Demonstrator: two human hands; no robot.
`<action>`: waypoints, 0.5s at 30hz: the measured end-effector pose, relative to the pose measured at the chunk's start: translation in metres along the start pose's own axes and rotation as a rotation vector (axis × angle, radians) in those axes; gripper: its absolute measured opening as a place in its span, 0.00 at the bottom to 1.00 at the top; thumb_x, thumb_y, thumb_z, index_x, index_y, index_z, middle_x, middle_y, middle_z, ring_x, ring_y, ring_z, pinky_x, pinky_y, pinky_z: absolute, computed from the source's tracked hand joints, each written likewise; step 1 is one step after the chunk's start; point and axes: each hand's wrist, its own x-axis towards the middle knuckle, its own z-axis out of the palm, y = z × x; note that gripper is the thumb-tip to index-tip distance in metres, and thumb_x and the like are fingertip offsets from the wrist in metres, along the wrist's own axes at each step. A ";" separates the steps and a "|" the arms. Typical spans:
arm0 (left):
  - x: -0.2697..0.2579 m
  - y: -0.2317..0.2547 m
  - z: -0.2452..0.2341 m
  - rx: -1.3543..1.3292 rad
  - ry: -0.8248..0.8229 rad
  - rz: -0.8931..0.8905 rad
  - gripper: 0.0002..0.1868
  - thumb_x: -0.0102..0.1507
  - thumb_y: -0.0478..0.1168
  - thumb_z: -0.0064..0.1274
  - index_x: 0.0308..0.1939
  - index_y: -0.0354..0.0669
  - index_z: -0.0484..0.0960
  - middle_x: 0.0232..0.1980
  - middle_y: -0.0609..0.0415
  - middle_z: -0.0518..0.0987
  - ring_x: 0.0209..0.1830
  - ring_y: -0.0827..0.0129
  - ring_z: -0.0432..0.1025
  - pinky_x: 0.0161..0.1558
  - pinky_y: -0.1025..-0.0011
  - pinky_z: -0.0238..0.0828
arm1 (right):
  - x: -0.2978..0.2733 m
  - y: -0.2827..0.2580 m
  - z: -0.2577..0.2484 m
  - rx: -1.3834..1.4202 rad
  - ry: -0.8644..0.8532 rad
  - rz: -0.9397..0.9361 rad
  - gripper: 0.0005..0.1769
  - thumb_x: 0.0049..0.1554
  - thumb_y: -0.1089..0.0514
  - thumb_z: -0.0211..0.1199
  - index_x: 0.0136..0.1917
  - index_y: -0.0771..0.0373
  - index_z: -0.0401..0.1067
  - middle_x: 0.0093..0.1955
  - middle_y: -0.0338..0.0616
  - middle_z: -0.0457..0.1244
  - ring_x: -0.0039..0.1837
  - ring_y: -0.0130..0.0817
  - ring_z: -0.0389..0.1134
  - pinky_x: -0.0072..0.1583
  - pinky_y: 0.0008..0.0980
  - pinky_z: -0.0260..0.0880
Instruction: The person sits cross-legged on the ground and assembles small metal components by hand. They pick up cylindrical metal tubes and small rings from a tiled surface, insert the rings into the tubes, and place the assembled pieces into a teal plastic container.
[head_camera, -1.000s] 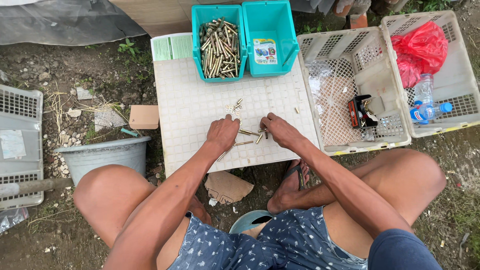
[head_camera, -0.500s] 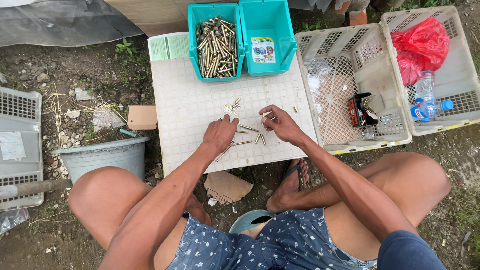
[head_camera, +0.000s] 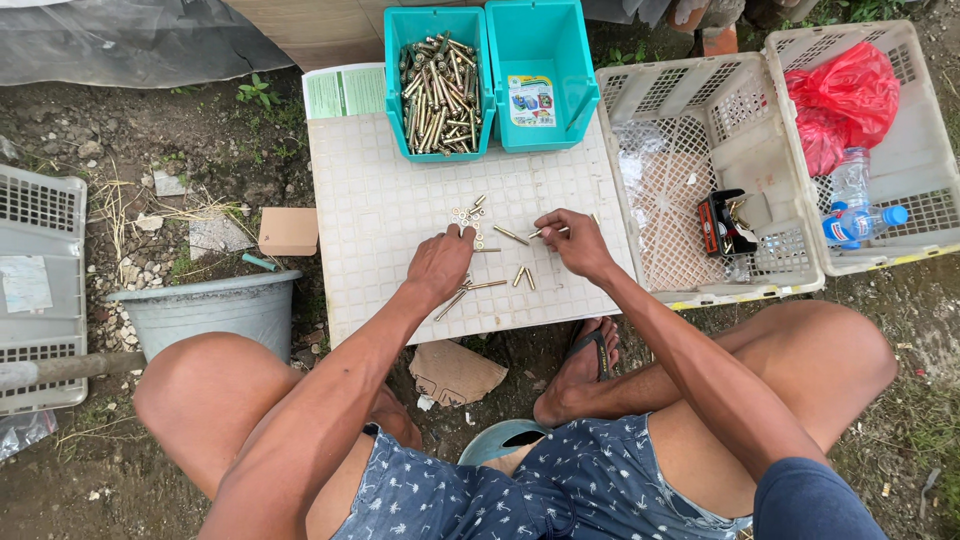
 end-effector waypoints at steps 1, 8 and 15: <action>0.000 0.000 -0.001 -0.001 -0.001 -0.004 0.20 0.55 0.26 0.49 0.51 0.32 0.69 0.46 0.39 0.71 0.43 0.45 0.74 0.46 0.54 0.72 | 0.005 0.007 0.000 0.000 -0.004 0.001 0.08 0.59 0.65 0.58 0.52 0.63 0.74 0.42 0.48 0.67 0.43 0.28 0.68 0.47 0.23 0.72; -0.007 0.007 -0.020 -0.117 0.012 -0.059 0.20 0.54 0.27 0.52 0.50 0.33 0.67 0.47 0.38 0.71 0.43 0.44 0.73 0.44 0.51 0.72 | 0.016 -0.001 0.003 0.042 0.008 -0.003 0.11 0.59 0.68 0.56 0.52 0.60 0.76 0.44 0.47 0.68 0.45 0.27 0.68 0.50 0.23 0.72; -0.009 0.007 -0.026 -0.168 0.049 -0.084 0.17 0.54 0.26 0.47 0.47 0.34 0.67 0.46 0.38 0.71 0.41 0.46 0.73 0.41 0.52 0.71 | -0.010 -0.068 0.010 0.124 -0.093 -0.099 0.12 0.58 0.69 0.56 0.55 0.63 0.74 0.49 0.47 0.67 0.51 0.30 0.66 0.56 0.27 0.70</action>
